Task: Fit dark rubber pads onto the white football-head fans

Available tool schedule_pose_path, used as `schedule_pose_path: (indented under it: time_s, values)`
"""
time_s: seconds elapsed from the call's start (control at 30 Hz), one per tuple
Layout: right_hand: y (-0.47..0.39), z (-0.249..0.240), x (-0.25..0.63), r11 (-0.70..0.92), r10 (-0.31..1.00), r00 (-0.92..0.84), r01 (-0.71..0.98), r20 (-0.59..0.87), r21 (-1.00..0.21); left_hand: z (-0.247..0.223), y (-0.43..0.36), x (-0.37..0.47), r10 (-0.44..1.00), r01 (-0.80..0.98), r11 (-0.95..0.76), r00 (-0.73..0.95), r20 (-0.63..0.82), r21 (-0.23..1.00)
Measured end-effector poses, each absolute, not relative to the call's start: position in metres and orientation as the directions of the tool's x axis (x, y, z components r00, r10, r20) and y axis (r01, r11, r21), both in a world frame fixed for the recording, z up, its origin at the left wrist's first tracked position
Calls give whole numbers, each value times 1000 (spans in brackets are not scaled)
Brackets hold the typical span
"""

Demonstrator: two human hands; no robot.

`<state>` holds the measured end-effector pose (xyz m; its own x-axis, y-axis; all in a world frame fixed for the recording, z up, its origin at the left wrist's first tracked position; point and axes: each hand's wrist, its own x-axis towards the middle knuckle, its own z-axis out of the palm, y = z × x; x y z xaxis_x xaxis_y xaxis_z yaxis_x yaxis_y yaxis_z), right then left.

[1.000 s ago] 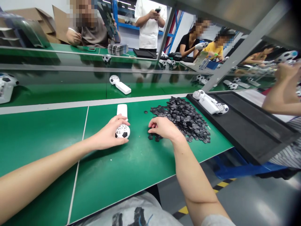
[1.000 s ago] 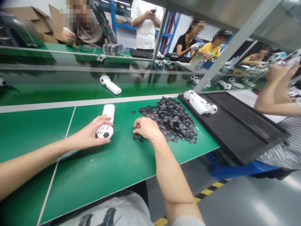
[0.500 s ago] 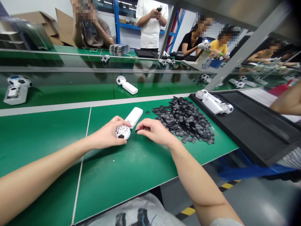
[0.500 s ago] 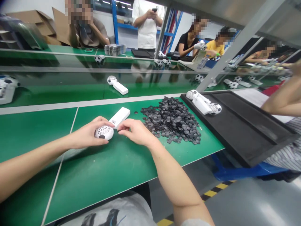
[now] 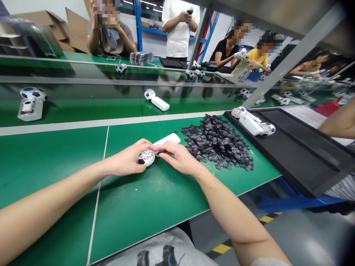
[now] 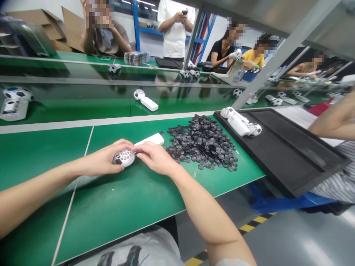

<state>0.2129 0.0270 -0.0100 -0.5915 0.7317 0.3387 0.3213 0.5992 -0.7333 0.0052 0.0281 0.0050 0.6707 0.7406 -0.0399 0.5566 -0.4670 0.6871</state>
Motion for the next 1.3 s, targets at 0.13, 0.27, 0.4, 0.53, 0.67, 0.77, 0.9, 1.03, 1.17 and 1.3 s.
schedule_pose_path:
  time_s: [0.13, 0.27, 0.4, 0.53, 0.67, 0.77, 0.9, 1.03, 1.17, 1.3]
  values:
    - [27, -12, 212, 510, 779, -568, 328, 266, -795, 2, 27, 6, 778, 576, -451, 628, -16, 682]
    - [26, -14, 212, 435, 805, -552, 305, 215, -847, 1, 26, 6, 770, 569, -442, 637, -32, 693]
    - [27, -12, 212, 523, 795, -525, 336, 306, -783, 0, 25, 7, 779, 568, -448, 627, -11, 690]
    - [26, -15, 209, 458, 806, -533, 285, 258, -842, -1, 25, 8, 795, 586, -448, 607, 2, 675]
    - [27, -19, 206, 477, 787, -563, 293, 254, -829, -4, 25, 12, 828, 608, -451, 559, 51, 653]
    - [29, -21, 205, 497, 778, -565, 287, 275, -819, -7, 23, 15, 851, 624, -453, 516, 100, 637]
    - [31, -25, 203, 471, 794, -539, 251, 282, -845, -9, 21, 18, 871, 644, -438, 476, 119, 627]
    - [31, -26, 200, 447, 813, -523, 275, 257, -851, -9, 21, 19, 875, 656, -436, 470, 118, 616]
    - [31, -25, 200, 442, 826, -505, 303, 252, -844, -9, 22, 19, 874, 658, -437, 471, 118, 613]
    - [31, -25, 200, 436, 827, -507, 302, 245, -848, -8, 23, 19, 866, 654, -453, 483, 127, 606]
